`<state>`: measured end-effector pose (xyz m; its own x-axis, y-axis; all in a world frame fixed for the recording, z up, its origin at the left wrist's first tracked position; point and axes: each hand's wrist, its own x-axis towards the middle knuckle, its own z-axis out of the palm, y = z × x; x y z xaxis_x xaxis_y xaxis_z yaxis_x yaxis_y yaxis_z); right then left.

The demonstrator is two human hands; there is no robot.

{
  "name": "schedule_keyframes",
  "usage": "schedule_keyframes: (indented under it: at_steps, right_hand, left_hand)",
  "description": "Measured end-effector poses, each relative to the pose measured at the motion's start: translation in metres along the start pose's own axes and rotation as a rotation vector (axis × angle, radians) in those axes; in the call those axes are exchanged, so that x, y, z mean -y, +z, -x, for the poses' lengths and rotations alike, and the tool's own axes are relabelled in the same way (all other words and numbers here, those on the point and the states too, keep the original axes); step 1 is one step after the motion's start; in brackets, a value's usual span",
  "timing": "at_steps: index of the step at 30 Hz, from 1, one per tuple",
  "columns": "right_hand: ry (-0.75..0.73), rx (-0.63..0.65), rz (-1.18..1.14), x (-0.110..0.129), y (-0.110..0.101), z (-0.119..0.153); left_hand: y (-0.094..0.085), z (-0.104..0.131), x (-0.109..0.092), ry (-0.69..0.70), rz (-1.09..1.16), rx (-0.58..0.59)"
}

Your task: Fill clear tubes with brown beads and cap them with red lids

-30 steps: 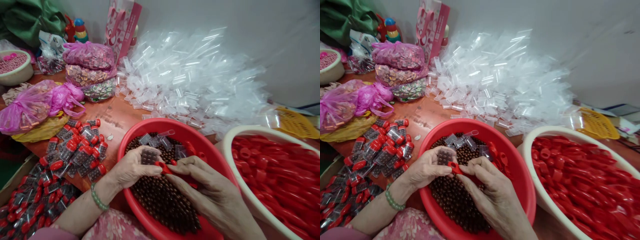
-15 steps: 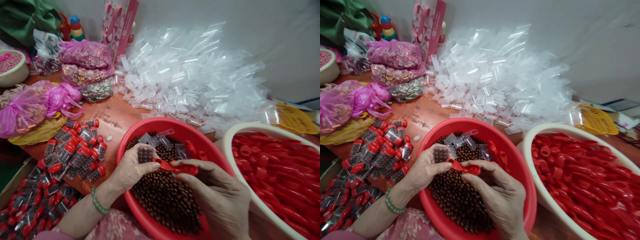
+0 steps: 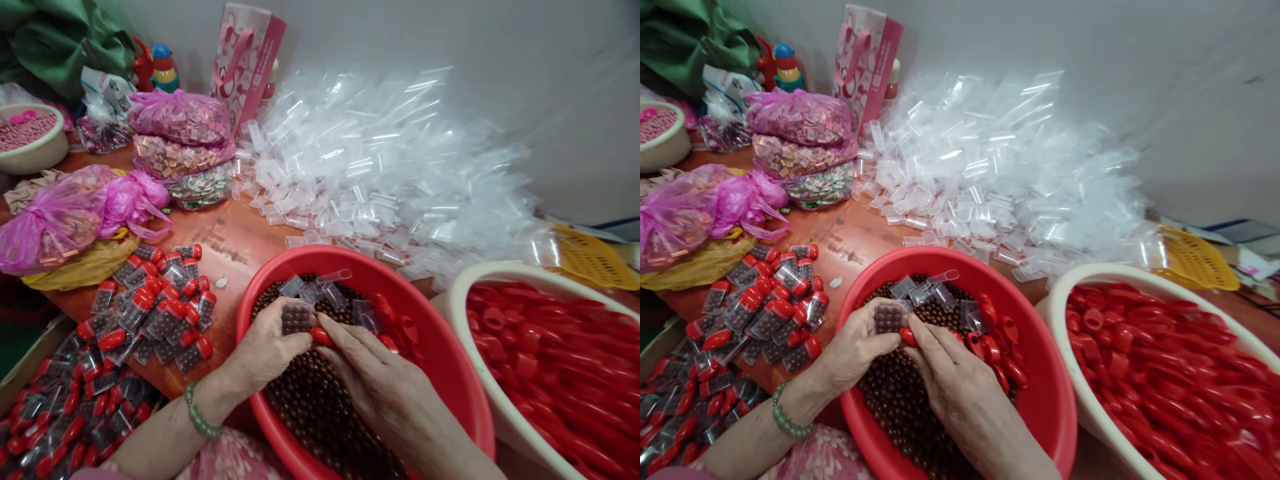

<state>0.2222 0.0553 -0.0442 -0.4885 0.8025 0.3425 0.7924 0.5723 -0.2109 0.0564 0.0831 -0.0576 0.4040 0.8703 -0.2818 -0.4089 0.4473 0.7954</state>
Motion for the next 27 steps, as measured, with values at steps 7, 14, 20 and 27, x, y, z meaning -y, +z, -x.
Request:
schedule_keyframes:
  at_steps: [7,14,20,27]
  right_hand:
    - [-0.130,0.013,0.157,-0.004,0.015,0.005]
    - [0.157,-0.070,-0.344,-0.011,-0.006,-0.009]
    - [0.436,-0.233,-0.661,-0.004,-0.007,-0.026]
    - [0.333,-0.176,-0.667,0.004,0.001,-0.038]
  left_hand:
    - [0.003,0.001,-0.003,-0.005,-0.011,-0.052]
    - [0.002,0.000,-0.001,-0.024,0.145,-0.024]
    - [0.002,0.001,0.001,0.015,-0.002,0.040]
    - [0.000,0.000,0.005,0.086,-0.069,0.147]
